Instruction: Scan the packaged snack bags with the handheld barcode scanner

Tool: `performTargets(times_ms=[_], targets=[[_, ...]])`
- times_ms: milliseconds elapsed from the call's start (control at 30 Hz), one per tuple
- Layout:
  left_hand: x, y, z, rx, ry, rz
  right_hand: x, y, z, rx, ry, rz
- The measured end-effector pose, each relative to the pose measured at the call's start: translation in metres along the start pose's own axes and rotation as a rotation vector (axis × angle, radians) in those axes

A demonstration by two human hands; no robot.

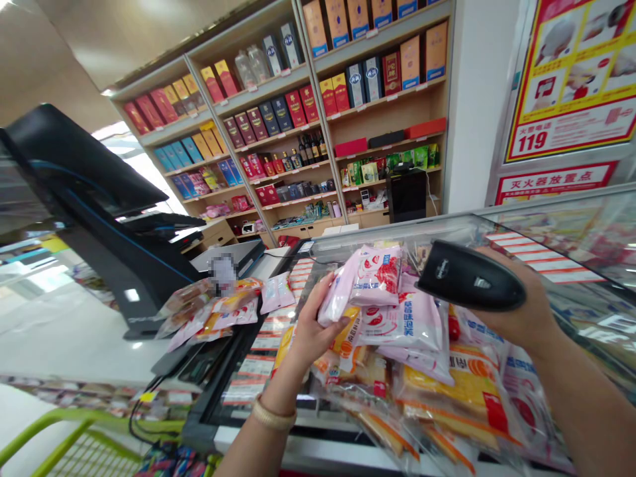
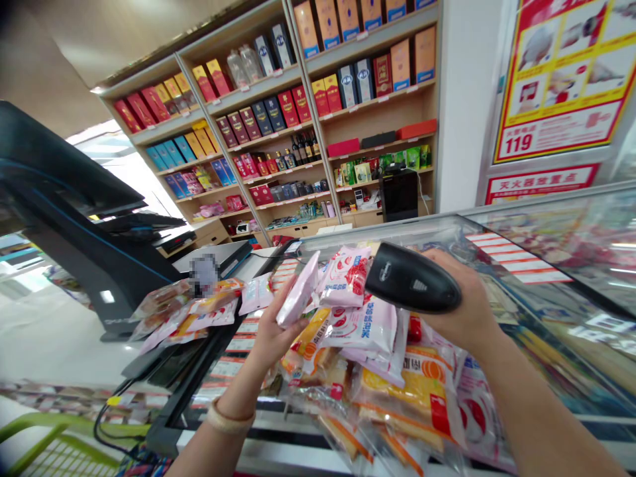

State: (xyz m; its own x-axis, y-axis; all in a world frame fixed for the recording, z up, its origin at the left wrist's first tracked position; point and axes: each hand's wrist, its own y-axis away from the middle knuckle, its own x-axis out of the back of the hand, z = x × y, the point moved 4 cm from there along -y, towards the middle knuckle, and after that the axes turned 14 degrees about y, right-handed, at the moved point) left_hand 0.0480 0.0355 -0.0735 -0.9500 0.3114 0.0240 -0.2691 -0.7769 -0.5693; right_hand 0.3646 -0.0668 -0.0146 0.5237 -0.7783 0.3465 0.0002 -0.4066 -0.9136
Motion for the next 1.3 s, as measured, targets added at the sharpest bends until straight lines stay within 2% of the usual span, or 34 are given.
performTargets(times_ms=[100,200,300,400,467,533,667,767,833,900,1000,1167,1300], targets=[[0.014,0.012,0.004,-0.038,-0.214,-0.24,-0.002,0.002,0.013,-0.101,0.051,0.0],[0.026,0.022,-0.004,0.031,-0.322,-0.407,-0.005,0.006,0.023,-0.147,0.069,0.016],[0.035,0.028,-0.012,0.097,-0.364,-0.503,-0.007,0.009,0.028,-0.141,0.099,0.039],[0.046,0.034,-0.016,0.16,-0.36,-0.522,-0.009,0.01,0.03,-0.126,0.126,0.043],[0.054,0.038,-0.017,0.192,-0.306,-0.48,-0.01,0.011,0.031,-0.111,0.136,0.05],[0.063,0.041,-0.018,0.211,-0.225,-0.38,-0.01,0.012,0.031,-0.093,0.144,0.05],[0.087,0.031,-0.026,0.249,-0.223,-0.059,-0.013,0.015,0.036,-0.104,0.149,0.033],[0.113,0.01,-0.036,0.4,-0.582,0.204,-0.016,0.02,0.042,-0.122,0.162,0.011],[0.13,-0.007,-0.041,0.533,-0.858,0.306,-0.016,0.023,0.046,-0.128,0.197,0.017],[0.144,-0.024,-0.048,0.637,-1.007,0.345,-0.016,0.026,0.049,-0.151,0.229,0.022],[0.155,-0.044,-0.06,0.748,-1.099,0.341,-0.015,0.028,0.053,-0.181,0.256,0.022],[0.155,-0.066,-0.078,0.827,-1.204,0.303,-0.016,0.026,0.047,-0.127,0.231,-0.002],[0.151,-0.067,-0.088,0.855,-1.226,0.316,-0.016,0.023,0.038,-0.044,0.217,-0.036]])
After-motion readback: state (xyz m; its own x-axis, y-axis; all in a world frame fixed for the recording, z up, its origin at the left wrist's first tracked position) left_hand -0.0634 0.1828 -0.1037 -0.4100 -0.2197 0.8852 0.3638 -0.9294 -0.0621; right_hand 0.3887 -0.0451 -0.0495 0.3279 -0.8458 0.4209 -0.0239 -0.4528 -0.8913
